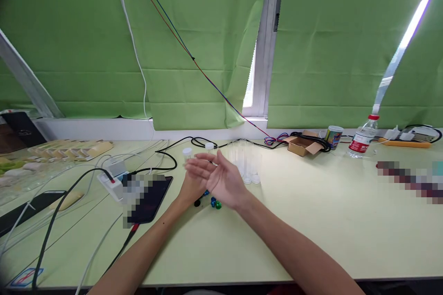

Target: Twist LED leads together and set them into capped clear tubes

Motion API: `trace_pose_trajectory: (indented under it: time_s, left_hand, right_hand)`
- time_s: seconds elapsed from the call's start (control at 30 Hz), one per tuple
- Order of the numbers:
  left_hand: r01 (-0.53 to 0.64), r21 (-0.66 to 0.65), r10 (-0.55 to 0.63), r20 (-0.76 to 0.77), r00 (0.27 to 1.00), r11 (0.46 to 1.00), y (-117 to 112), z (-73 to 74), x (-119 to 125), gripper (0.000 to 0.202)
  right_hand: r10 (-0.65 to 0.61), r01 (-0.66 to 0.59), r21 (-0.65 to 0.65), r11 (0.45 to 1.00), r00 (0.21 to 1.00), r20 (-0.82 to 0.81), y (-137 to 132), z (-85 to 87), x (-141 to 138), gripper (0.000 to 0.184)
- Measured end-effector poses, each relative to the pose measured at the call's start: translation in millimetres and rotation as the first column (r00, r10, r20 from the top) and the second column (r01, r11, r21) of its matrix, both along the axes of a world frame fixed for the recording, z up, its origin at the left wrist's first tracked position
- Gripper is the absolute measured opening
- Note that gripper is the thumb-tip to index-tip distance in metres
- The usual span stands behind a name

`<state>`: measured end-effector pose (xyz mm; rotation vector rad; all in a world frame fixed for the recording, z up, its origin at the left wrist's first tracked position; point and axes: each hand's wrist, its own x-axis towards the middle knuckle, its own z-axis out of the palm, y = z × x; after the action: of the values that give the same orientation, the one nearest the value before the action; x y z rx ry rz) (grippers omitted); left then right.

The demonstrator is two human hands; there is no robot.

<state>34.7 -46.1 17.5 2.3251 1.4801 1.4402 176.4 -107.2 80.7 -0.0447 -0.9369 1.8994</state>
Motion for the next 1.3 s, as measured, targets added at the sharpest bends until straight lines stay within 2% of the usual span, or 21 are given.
trace_pose_trajectory:
  time_s: [0.07, 0.13, 0.27, 0.37, 0.57, 0.7, 1.3]
  left_hand:
    - [0.018, -0.011, -0.018, -0.026, 1.0, 1.0, 2, 0.3, -1, 0.026]
    - [0.017, -0.021, -0.018, -0.044, 0.999, 1.0, 3, 1.0, -2, 0.026]
    - [-0.021, -0.058, 0.017, -0.062, 0.998, 0.998, 4, 0.6, -3, 0.017]
    - [-0.02, -0.071, 0.016, -0.061, 0.998, 0.997, 5, -1.0, -4, 0.013]
    - [-0.001, -0.081, -0.003, -0.041, 0.999, 0.997, 4, -1.3, -4, 0.016]
    - [0.015, -0.097, -0.018, -0.036, 0.999, 0.995, 4, -1.3, -4, 0.014]
    - [0.071, -0.123, -0.076, -0.037, 0.996, 0.99, 3, -1.6, -2, 0.015]
  right_hand:
    - [-0.038, 0.036, -0.078, 0.996, 0.999, -0.025, 22, -5.4, 5, 0.046]
    - [-0.055, 0.05, -0.129, 0.99, 0.998, -0.034, 35, -18.1, 10, 0.048]
    - [-0.018, 0.013, -0.157, 0.987, 0.999, -0.033, 40, -45.4, 17, 0.053]
    - [0.016, -0.016, -0.165, 0.986, 1.0, -0.003, 39, -54.4, 18, 0.056]
    - [-0.012, 0.023, -0.181, 0.983, 0.998, 0.059, 39, -54.1, 19, 0.06]
    - [0.006, 0.002, -0.179, 0.984, 0.999, 0.044, 39, -55.7, 20, 0.062]
    - [0.01, 0.004, -0.173, 0.985, 0.997, 0.076, 42, -61.4, 23, 0.056]
